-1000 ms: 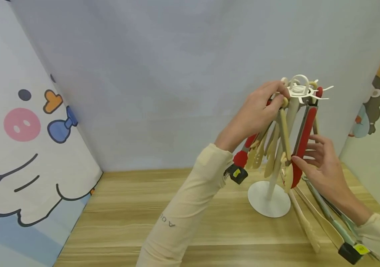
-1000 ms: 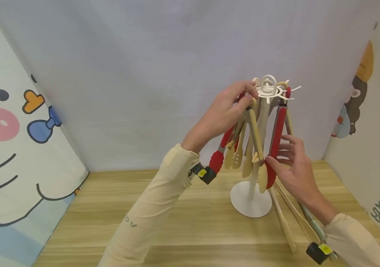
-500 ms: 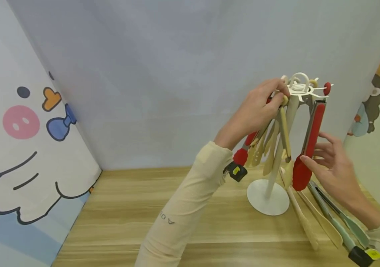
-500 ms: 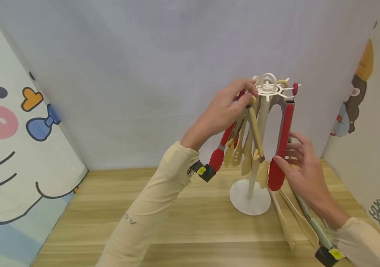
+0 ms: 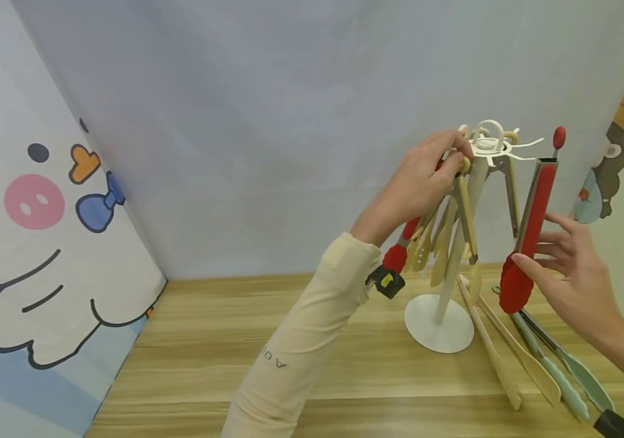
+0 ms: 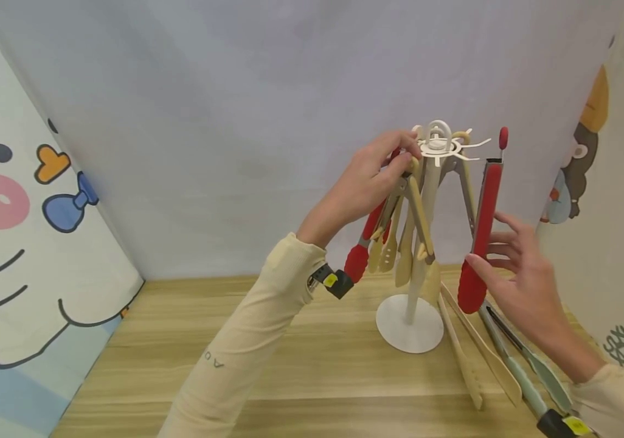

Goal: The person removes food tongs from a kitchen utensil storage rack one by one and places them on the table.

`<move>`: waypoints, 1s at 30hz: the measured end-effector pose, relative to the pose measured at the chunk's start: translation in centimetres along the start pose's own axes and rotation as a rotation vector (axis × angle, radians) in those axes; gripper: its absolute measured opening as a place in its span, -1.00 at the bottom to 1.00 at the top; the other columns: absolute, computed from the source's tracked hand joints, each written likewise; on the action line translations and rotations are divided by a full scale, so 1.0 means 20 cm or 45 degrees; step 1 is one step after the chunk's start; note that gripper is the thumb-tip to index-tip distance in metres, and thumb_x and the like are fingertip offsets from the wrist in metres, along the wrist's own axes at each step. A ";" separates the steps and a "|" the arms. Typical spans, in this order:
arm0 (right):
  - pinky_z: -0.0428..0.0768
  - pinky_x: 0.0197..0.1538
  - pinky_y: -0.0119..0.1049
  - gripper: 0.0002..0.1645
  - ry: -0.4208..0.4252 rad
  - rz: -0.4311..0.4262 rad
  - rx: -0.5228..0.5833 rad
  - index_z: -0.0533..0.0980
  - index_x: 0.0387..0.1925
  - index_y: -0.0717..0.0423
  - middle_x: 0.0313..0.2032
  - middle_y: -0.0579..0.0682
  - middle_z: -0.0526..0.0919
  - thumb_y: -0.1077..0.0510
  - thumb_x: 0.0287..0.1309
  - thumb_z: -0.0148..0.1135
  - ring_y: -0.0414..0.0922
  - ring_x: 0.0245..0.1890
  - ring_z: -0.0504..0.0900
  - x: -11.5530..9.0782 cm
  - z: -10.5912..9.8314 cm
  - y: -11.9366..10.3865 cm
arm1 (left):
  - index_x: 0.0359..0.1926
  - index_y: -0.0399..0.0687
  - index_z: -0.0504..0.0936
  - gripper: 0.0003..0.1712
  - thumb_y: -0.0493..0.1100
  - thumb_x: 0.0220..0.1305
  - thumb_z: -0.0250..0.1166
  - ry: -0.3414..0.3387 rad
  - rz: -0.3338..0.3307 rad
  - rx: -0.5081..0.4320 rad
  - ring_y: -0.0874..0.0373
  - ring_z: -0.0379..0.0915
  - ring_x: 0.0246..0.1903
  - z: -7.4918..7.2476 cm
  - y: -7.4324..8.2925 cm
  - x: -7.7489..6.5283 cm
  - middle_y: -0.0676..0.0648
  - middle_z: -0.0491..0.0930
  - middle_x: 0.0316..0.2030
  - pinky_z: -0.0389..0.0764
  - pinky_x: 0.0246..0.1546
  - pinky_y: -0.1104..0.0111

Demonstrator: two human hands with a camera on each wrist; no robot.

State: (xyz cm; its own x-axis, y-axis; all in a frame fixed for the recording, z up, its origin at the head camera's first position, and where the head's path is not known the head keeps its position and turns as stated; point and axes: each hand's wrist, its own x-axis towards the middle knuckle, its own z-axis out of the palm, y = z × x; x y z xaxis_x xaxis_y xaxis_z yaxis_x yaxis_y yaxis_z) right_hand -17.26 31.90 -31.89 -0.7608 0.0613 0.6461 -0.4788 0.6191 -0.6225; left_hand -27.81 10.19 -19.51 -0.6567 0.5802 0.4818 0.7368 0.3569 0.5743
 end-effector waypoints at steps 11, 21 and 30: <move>0.36 -0.14 -0.75 -0.07 0.012 0.007 -0.055 0.14 0.38 0.02 -0.11 -0.34 0.44 0.50 0.02 0.26 -0.47 -0.18 0.46 -0.02 -0.07 0.00 | -0.10 0.03 0.51 -0.74 -0.17 0.48 -0.14 -0.014 -0.004 0.002 0.43 0.14 0.18 0.00 0.00 0.00 0.15 0.24 0.31 0.24 -0.09 0.59; 0.36 -0.18 -0.76 -0.07 0.028 0.015 -0.104 0.17 0.37 0.05 -0.15 -0.38 0.45 0.51 -0.02 0.29 -0.55 -0.24 0.47 -0.04 -0.12 0.02 | -0.09 0.05 0.52 -0.73 -0.18 0.47 -0.13 -0.008 -0.014 0.037 0.39 0.20 0.04 0.00 0.01 0.01 0.15 0.33 0.20 0.21 -0.06 0.61; 0.30 -0.17 -0.76 -0.08 0.051 0.021 -0.126 0.18 0.37 0.03 -0.19 -0.40 0.43 0.50 0.00 0.28 -0.54 -0.21 0.43 -0.07 -0.14 0.05 | -0.09 0.10 0.52 -0.73 -0.17 0.48 -0.14 -0.004 -0.026 0.057 0.40 0.19 0.04 0.01 0.02 0.01 0.17 0.34 0.16 0.21 -0.05 0.61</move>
State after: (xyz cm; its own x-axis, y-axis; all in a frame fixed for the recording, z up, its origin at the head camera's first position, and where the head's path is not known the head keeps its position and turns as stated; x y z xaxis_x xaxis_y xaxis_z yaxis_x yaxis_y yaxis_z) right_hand -15.40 34.70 -32.13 -0.7490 0.1023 0.6546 -0.4190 0.6921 -0.5877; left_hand -27.56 10.52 -19.35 -0.6709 0.5750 0.4682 0.7299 0.4009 0.5536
